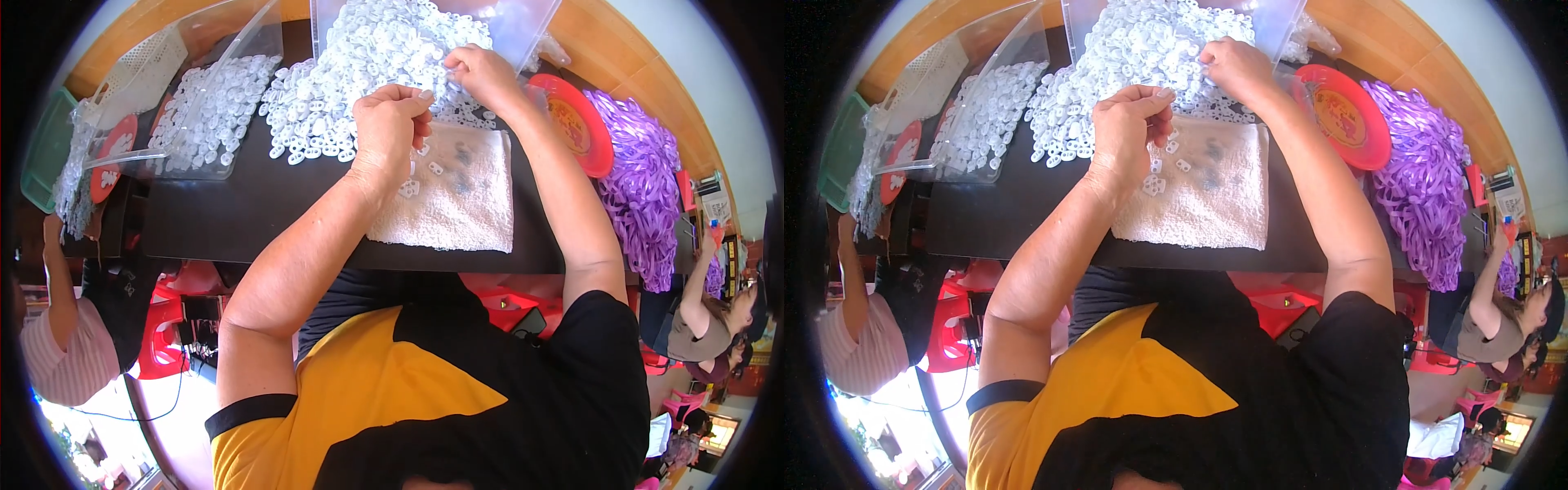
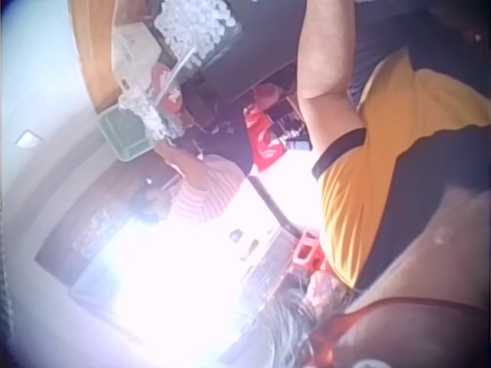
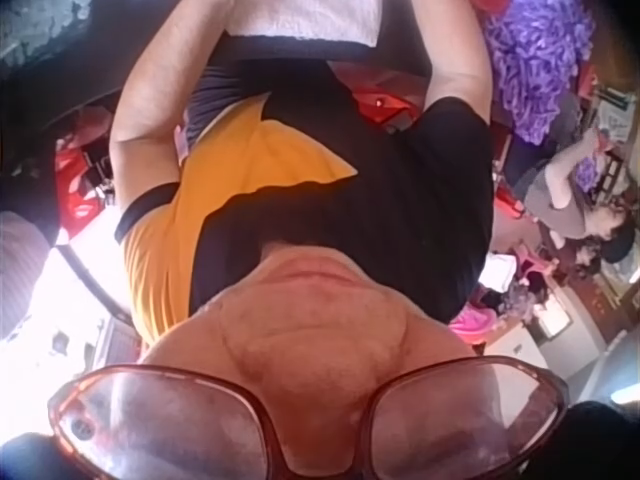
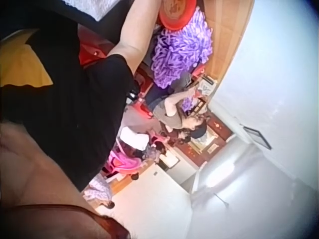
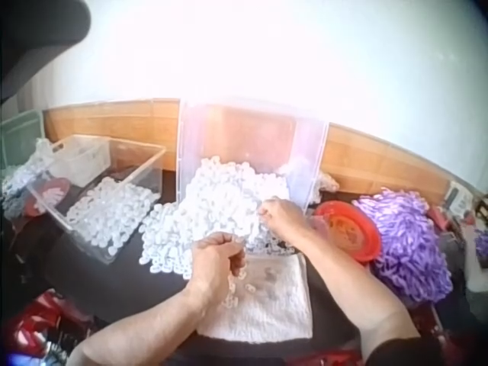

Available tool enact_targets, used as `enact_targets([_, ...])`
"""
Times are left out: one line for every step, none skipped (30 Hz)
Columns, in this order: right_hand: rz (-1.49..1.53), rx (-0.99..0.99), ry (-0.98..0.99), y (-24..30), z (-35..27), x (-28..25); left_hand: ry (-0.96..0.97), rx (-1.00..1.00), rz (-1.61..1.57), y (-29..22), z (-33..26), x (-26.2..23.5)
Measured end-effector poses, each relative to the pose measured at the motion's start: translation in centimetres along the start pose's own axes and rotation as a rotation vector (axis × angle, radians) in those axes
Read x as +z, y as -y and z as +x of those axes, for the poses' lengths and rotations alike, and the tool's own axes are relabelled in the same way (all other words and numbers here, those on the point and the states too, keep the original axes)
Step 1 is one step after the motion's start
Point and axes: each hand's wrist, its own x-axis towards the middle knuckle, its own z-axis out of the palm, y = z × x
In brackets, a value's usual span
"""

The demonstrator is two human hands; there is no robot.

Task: Sort and inspect small white plastic ring components on a white towel at a workstation.

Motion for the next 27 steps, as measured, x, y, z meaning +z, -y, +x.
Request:
enact_targets([0.000,-0.002,0.001,0.3,-0.1,0.1,-0.004,-0.002,0.003,0.0,0.0,0.0])
enact_targets([0.021,0.013,0.016,0.5,-0.2,0.0,-0.002,-0.001,0.003,0.0,0.0,0.0])
enact_targets([0.042,0.027,0.030,0.6,-0.3,-0.1,0.000,0.003,0.002,-0.1,-0.1,0.0])
enact_targets([0.041,0.027,0.029,0.5,-0.2,0.0,0.001,0.007,0.000,-0.1,-0.1,0.0])
enact_targets([0.001,0.008,0.002,0.3,-0.1,0.2,0.003,0.008,0.001,0.0,0.0,0.0])
enact_targets([-0.040,-0.011,-0.025,0.1,0.0,0.5,0.006,0.002,-0.003,0.1,0.0,0.0])
enact_targets([-0.041,-0.010,-0.027,-0.1,0.0,0.8,0.009,-0.004,-0.007,0.1,0.1,0.0])
enact_targets([-0.039,-0.023,-0.049,0.1,-0.1,1.1,0.007,-0.004,-0.007,0.1,0.1,0.0])
enact_targets([-0.037,-0.035,-0.070,0.1,-0.1,1.3,0.000,-0.004,-0.003,0.1,0.1,-0.1])
enact_targets([-0.036,-0.035,-0.069,0.1,-0.1,1.4,-0.006,-0.003,0.002,0.1,0.1,-0.1])
enact_targets([-0.036,-0.031,-0.069,0.2,-0.1,1.3,-0.007,-0.003,0.002,0.1,0.0,-0.1])
enact_targets([-0.035,-0.027,-0.068,0.4,-0.1,1.2,-0.006,0.003,-0.004,0.0,0.0,-0.1])
enact_targets([-0.036,-0.026,-0.069,0.5,-0.1,1.2,-0.005,0.008,-0.009,0.0,-0.1,-0.1])
enact_targets([-0.052,-0.017,-0.064,0.5,-0.1,1.1,-0.003,0.008,-0.009,0.0,-0.1,-0.1])
enact_targets([-0.068,-0.007,-0.060,0.4,-0.2,1.1,0.006,-0.003,0.006,0.0,0.0,-0.1])
enact_targets([-0.070,-0.003,-0.059,0.3,-0.3,1.0,0.016,-0.015,0.021,0.1,0.1,0.0])
enact_targets([-0.013,0.010,-0.102,0.7,-0.7,0.8,0.015,-0.023,0.020,0.2,0.0,-0.1])
enact_targets([0.043,0.025,-0.145,1.0,-1.1,0.7,0.012,0.004,0.006,0.3,0.1,-0.1])
enact_targets([0.126,0.067,-0.147,1.0,-1.6,0.1,0.010,0.029,-0.009,0.3,0.2,0.0])
enact_targets([0.211,0.108,-0.141,2.0,-2.4,-0.9,0.015,0.048,-0.016,0.3,0.2,-0.3])
enact_targets([0.387,0.148,-0.156,1.7,-3.2,-1.1,0.015,0.034,0.000,0.2,0.1,-0.2])
enact_targets([0.383,0.159,-0.145,1.5,-4.6,-1.4,0.015,0.020,0.016,0.0,-0.1,-0.1])
enact_targets([0.461,0.152,-0.121,2.2,-6.2,-2.4,0.029,0.021,0.019,-0.1,-0.2,-0.2])
enact_targets([0.537,0.150,-0.103,2.5,-7.6,-3.2,0.033,0.010,0.016,-0.1,-0.2,-0.1])
enact_targets([0.547,0.207,-0.126,1.8,-9.0,-2.5,0.052,0.011,0.018,0.0,-0.2,0.0])
enact_targets([0.543,0.218,-0.123,1.3,-10.1,-2.2,0.071,0.011,0.020,0.2,-0.3,0.0])
enact_targets([0.493,0.173,-0.145,0.9,-11.2,-2.1,0.089,0.005,0.029,0.4,-0.2,0.0])
